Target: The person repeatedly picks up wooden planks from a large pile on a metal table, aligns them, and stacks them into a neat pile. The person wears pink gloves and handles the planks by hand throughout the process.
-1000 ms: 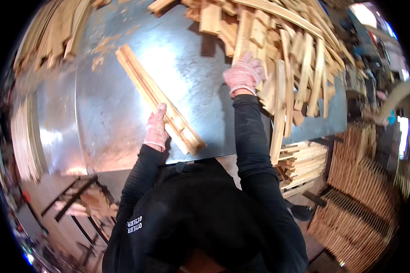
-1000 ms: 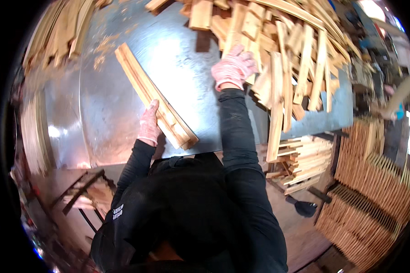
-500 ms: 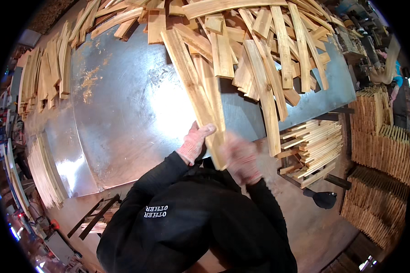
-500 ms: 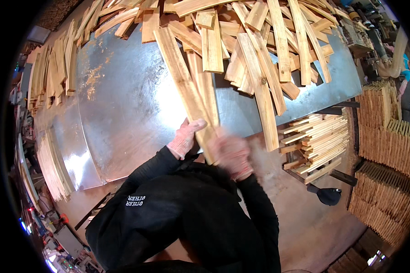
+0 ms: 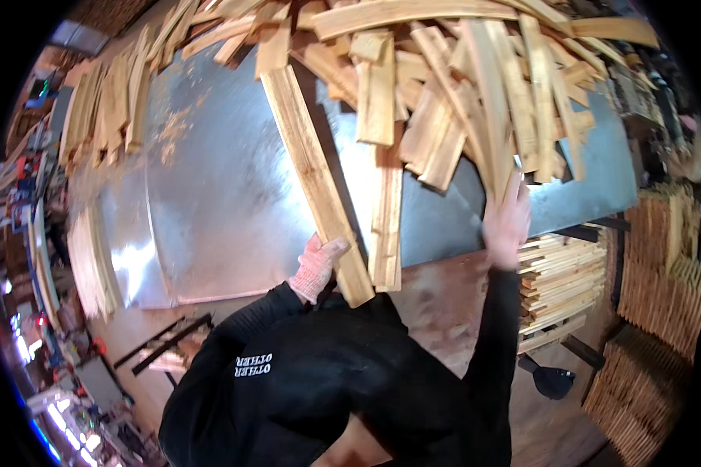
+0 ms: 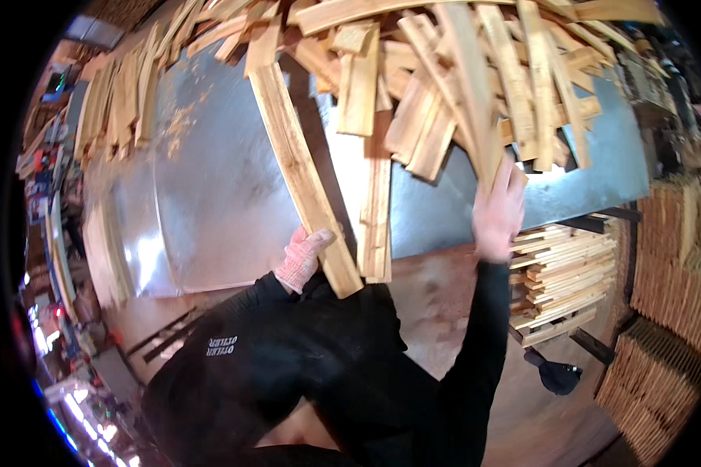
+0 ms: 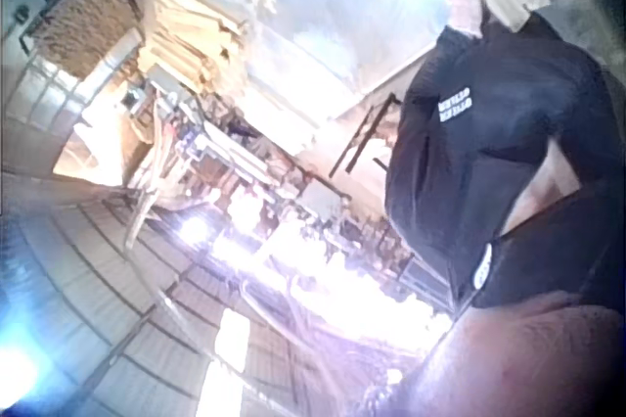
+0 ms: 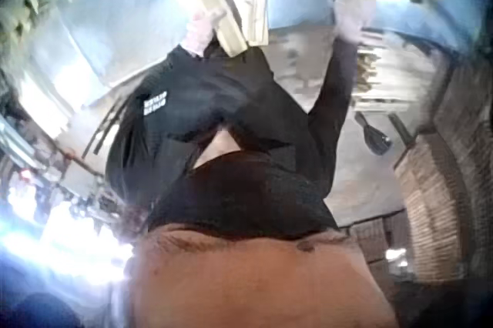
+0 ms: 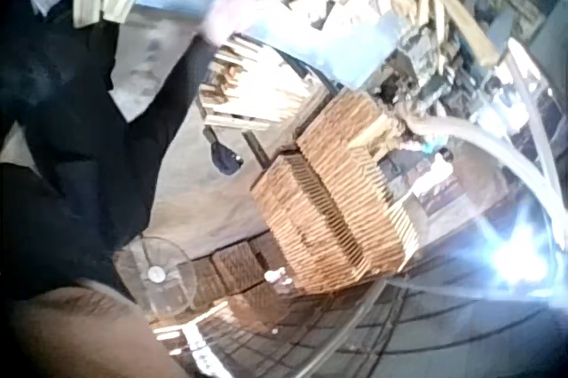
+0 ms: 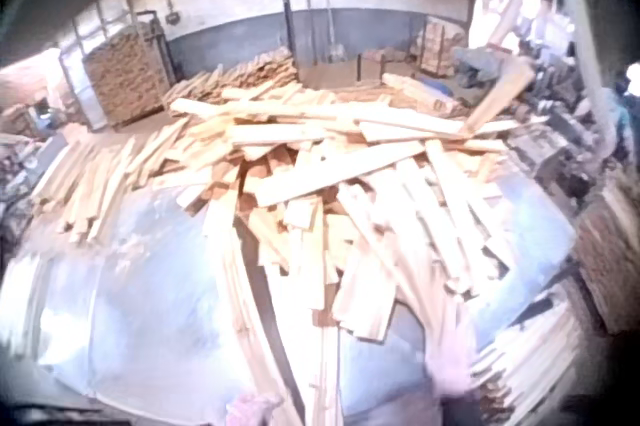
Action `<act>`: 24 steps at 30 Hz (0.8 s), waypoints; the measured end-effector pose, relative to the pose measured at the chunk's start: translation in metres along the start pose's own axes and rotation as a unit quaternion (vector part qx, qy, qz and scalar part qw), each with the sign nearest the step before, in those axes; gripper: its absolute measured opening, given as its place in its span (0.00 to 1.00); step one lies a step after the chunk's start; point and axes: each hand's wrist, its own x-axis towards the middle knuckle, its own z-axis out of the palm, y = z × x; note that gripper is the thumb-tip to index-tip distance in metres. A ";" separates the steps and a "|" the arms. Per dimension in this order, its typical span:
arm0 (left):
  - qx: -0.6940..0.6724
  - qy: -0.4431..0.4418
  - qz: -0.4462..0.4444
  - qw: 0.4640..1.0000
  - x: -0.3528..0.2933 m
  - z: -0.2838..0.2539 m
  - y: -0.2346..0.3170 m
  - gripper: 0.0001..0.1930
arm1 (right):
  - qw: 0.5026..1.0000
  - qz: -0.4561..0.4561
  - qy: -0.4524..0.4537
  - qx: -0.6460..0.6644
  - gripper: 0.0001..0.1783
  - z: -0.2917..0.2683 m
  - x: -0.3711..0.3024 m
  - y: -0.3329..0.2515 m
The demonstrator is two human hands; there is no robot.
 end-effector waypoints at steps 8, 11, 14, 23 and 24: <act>-0.045 0.115 0.050 0.991 -0.038 -0.006 0.024 0.14 | 0.991 0.027 -0.101 0.088 0.59 0.041 0.022 0.003; -0.111 0.196 0.080 0.971 -0.035 -0.027 0.020 0.13 | 0.972 0.009 -0.107 0.208 0.58 0.014 -0.050 -0.018; -0.098 0.227 0.022 0.969 -0.015 -0.065 -0.010 0.11 | 0.954 -0.072 -0.048 0.288 0.59 0.006 -0.130 -0.035; -0.349 0.047 -0.002 0.936 0.015 -0.137 -0.003 0.25 | 0.873 -0.170 -0.423 0.175 0.44 0.078 -0.129 -0.312; -0.354 0.025 0.017 0.935 0.018 -0.147 0.004 0.25 | 0.858 -0.171 -0.437 0.211 0.44 0.101 -0.132 -0.315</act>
